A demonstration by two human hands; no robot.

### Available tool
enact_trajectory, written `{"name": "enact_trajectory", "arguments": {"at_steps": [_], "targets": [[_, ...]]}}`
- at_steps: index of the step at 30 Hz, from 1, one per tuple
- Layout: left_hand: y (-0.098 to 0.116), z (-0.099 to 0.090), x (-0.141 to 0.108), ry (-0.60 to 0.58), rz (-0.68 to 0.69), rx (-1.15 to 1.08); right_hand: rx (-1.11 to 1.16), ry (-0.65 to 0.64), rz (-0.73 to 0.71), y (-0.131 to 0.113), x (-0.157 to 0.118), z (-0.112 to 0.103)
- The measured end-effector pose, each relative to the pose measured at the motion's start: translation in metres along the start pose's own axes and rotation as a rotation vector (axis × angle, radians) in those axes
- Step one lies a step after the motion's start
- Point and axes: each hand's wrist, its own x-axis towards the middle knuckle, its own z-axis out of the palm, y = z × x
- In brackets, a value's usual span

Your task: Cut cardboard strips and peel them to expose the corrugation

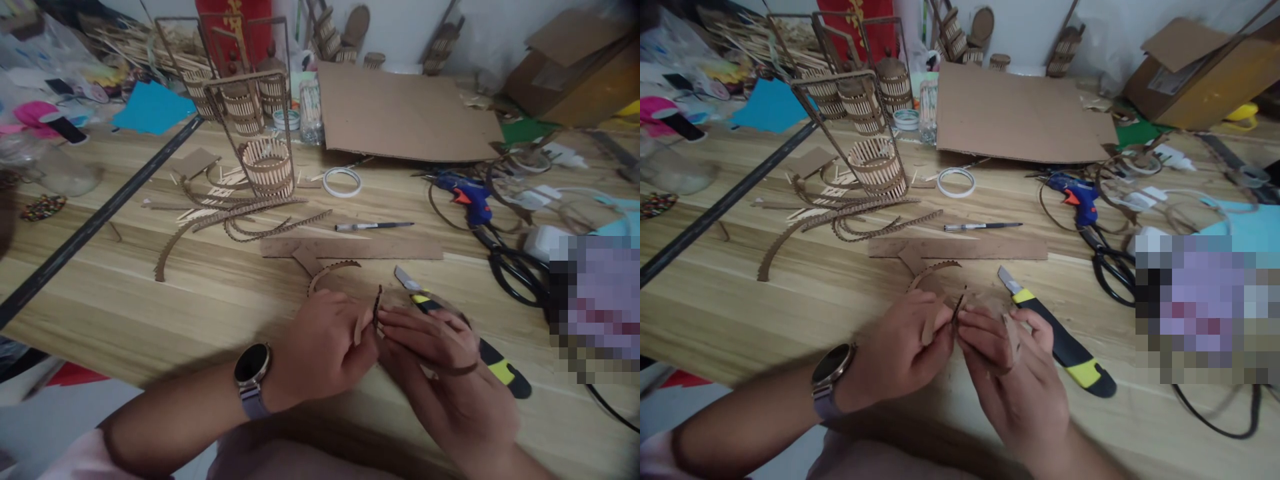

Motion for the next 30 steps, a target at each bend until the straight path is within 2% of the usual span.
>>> {"name": "enact_trajectory", "arguments": {"at_steps": [4,10,18,24,30], "targets": [[-0.0023,-0.0003,0.0012,-0.005,0.01,-0.052,0.105,0.022,0.06,0.0001,-0.0007,-0.0007],[-0.003,-0.0036,0.0046,-0.074,0.02,-0.178,0.287,0.082,0.212,0.0004,-0.0016,0.0019],[-0.0003,-0.0038,0.0046,-0.018,0.015,-0.067,0.207,0.079,0.079,0.0042,0.0024,-0.0001],[0.0017,-0.0027,0.0036,-0.039,0.005,0.068,0.076,0.063,0.059,-0.0002,-0.0007,0.0046],[0.0,-0.0009,0.0016,-0.041,-0.022,0.035,0.024,0.015,0.08,-0.0036,-0.0002,0.0035]]}}
